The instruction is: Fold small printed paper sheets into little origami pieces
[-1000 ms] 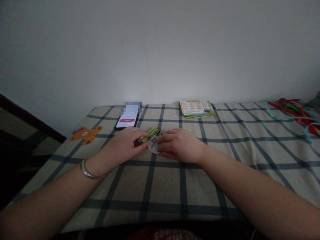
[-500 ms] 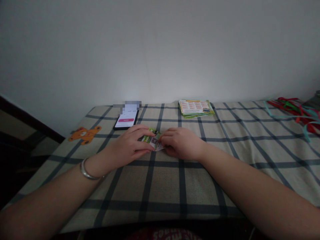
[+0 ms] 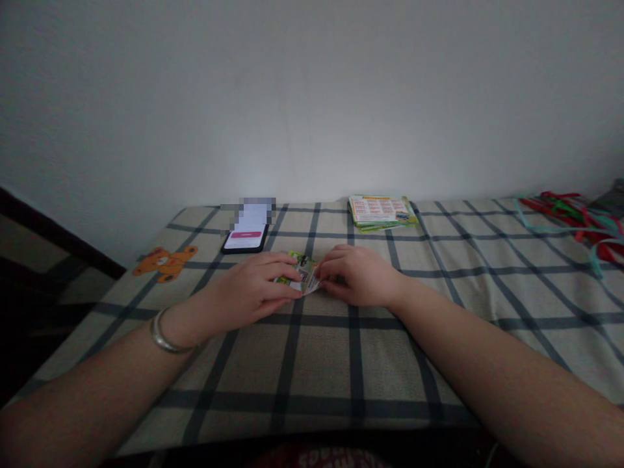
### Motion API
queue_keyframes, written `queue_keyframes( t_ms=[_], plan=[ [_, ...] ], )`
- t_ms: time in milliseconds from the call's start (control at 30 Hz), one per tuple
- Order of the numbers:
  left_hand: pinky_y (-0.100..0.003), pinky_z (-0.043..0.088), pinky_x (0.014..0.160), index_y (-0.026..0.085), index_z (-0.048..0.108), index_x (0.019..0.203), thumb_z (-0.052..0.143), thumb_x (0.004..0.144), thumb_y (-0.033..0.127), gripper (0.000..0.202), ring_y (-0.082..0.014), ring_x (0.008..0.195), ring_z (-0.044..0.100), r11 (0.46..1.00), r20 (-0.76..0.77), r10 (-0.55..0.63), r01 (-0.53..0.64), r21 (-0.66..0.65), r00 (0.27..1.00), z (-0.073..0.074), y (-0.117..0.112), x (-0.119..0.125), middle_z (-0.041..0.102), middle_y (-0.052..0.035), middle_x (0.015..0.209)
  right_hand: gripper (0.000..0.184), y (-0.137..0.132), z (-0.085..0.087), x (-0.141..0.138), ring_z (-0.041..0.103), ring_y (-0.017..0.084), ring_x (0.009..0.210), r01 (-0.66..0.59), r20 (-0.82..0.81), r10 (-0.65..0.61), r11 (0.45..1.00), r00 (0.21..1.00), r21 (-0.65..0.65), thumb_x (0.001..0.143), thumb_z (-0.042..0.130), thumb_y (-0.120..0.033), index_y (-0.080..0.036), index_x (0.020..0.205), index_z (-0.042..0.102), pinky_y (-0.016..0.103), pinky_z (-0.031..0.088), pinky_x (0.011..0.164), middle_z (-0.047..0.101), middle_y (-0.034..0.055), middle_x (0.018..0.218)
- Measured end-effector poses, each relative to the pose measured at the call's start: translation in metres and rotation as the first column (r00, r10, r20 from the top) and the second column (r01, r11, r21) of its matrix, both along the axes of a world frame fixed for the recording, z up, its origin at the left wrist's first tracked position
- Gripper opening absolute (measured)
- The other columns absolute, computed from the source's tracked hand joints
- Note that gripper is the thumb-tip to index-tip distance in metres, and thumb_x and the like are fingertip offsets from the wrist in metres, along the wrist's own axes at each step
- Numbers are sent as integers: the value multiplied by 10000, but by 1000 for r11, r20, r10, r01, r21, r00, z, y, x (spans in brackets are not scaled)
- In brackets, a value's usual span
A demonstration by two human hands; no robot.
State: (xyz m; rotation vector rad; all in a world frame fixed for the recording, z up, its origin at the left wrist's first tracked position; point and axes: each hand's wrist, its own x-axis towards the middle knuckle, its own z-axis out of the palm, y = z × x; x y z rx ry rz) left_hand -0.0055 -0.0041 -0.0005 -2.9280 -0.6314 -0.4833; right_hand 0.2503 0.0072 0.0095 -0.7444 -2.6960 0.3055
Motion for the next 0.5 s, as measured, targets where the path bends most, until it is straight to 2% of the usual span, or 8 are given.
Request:
queue_keyframes(
  t_ms=[167,300,500],
  plan=[
    [-434,462,991,248,689,1057,571,901,211,199,-236,1160,530,999,-25,-40,41,32,999,2,-4,4,675,-18,1124,123,4,-6,-2,589,165,787,127,-55,-127,992,990,-5,876,565,-218,-177,874,680,296,451,723,659,45,810],
    [-443,471,961,223,684,1055,595,876,185,203,-244,1115,557,998,-45,-19,21,62,999,5,-10,9,678,-44,1098,91,8,-10,-4,577,154,756,193,-82,-196,980,977,-41,851,577,-200,-184,830,665,280,429,702,657,28,785],
    [-449,468,965,258,676,1093,586,890,213,227,-239,1107,558,999,-26,38,-38,1,999,1,-7,7,645,-46,1144,113,10,-14,-9,569,156,726,279,-93,-283,959,954,-56,847,576,-226,-181,820,676,278,416,671,668,28,770]
  ],
)
